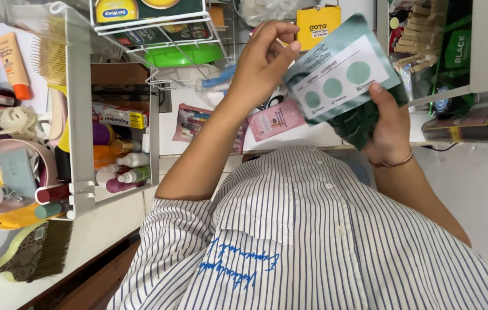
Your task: The person wipes and sorts various small items on a cluttered countertop, including makeup brushes, a face mask packet, a hanger, a paper, wooden clothespins, and a green sachet. They use a green cloth to wipe each item and place them back on the counter or into a white basket.
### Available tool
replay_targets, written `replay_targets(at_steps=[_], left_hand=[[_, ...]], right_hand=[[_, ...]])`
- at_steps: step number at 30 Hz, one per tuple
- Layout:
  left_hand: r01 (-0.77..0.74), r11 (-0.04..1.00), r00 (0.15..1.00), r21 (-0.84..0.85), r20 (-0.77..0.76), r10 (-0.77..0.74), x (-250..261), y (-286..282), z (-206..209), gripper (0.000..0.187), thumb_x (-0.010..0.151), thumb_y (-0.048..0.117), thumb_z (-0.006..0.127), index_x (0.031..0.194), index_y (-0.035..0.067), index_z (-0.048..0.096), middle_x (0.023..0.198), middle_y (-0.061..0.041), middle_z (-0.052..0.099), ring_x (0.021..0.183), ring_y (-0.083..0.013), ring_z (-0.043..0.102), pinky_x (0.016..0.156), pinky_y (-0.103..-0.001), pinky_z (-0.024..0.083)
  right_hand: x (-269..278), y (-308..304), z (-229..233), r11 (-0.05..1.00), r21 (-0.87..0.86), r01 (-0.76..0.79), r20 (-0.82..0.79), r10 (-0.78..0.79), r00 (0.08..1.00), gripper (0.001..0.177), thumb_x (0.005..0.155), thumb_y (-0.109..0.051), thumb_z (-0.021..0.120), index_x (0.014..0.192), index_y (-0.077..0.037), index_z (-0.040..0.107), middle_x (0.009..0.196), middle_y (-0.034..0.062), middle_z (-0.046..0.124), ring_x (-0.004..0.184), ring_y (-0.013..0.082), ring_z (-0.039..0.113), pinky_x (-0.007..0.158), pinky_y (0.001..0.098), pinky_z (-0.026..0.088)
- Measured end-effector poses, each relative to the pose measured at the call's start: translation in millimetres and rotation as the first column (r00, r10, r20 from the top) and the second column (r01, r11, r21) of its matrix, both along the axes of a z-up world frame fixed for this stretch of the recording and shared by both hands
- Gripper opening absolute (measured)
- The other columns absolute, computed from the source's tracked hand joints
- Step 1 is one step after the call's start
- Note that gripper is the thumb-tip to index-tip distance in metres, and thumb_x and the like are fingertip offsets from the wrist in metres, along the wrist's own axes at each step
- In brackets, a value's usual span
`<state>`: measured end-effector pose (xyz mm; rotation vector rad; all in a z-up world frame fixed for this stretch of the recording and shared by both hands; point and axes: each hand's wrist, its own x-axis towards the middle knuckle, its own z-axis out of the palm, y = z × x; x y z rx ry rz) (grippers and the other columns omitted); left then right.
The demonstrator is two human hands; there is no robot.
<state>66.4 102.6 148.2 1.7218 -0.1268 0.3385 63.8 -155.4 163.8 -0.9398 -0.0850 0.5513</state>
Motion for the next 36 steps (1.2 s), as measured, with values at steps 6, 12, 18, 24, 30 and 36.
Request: replay_targets(at_steps=[6,12,18,24,30,36], left_hand=[[0.081,0.974,0.991,-0.211,-0.083,-0.101,-15,-7,-4,0.026,0.107,0.016,0.066,0.129,0.003,0.063,0.104,0.001,0.062,0.089,-0.005,0.055,0.078,-0.023,0.048],[0.225,0.897,0.957,-0.38,-0.087,-0.276,-22,-12,-2,0.027,0.109,0.02,0.062,0.13,0.003,0.062,0.11,-0.003,0.067,0.101,-0.0108,0.064,0.09,-0.028,0.054],[0.28,0.87,0.902,-0.406,-0.199,-0.383,-26,-20,-1,0.037,0.109,0.029,0.056,0.137,0.005,0.06,0.122,-0.009,0.072,0.107,-0.017,0.069,0.096,-0.032,0.054],[0.269,0.689,0.842,-0.673,-0.183,-0.507,-26,-29,-19,0.062,0.105,0.041,0.056,0.156,0.015,0.033,0.15,-0.008,0.051,0.136,-0.0224,0.056,0.11,-0.04,0.051],[0.144,0.355,0.875,-0.924,-0.049,-0.483,-33,-57,-43,0.063,0.113,0.035,0.057,0.165,0.011,0.03,0.159,-0.017,0.043,0.147,-0.0326,0.045,0.124,-0.05,0.038],[0.139,0.205,0.883,-0.969,0.027,-0.468,-32,-52,-37,0.062,0.113,0.031,0.047,0.168,0.022,0.022,0.166,-0.008,0.037,0.15,-0.0264,0.042,0.127,-0.043,0.035]], right_hand=[[3,-2,11,0.998,-0.038,0.04,0.016,-0.04,0.999,0.062,0.107,-0.036,0.058,0.153,0.002,0.044,0.145,0.0149,0.06,0.131,0.0275,0.063,0.113,0.0433,0.052],[6,0,11,0.999,0.008,0.032,0.036,-0.032,0.999,0.061,0.107,-0.035,0.059,0.154,0.002,0.043,0.147,0.0154,0.059,0.134,0.0279,0.062,0.116,0.0442,0.052],[6,-3,12,0.999,-0.033,0.034,0.055,-0.033,0.998,0.061,0.106,-0.034,0.059,0.152,0.004,0.044,0.145,0.0171,0.059,0.133,0.0291,0.063,0.115,0.044,0.053],[-1,-2,10,0.796,-0.534,0.285,0.448,-0.019,0.894,0.05,0.098,-0.023,0.069,0.14,-0.002,0.053,0.119,0.0139,0.064,0.092,0.0241,0.058,0.082,0.0375,0.05],[-9,22,18,0.623,-0.596,0.507,0.783,0.59,0.197,0.058,0.081,-0.025,0.084,0.132,-0.008,0.062,0.135,0.0181,0.054,0.122,0.0384,0.05,0.105,0.0506,0.04],[3,-1,20,0.781,-0.608,0.146,0.405,0.147,0.902,0.04,0.094,-0.031,0.073,0.13,-0.018,0.063,0.132,0.0068,0.058,0.102,0.0308,0.061,0.089,0.0406,0.051]])
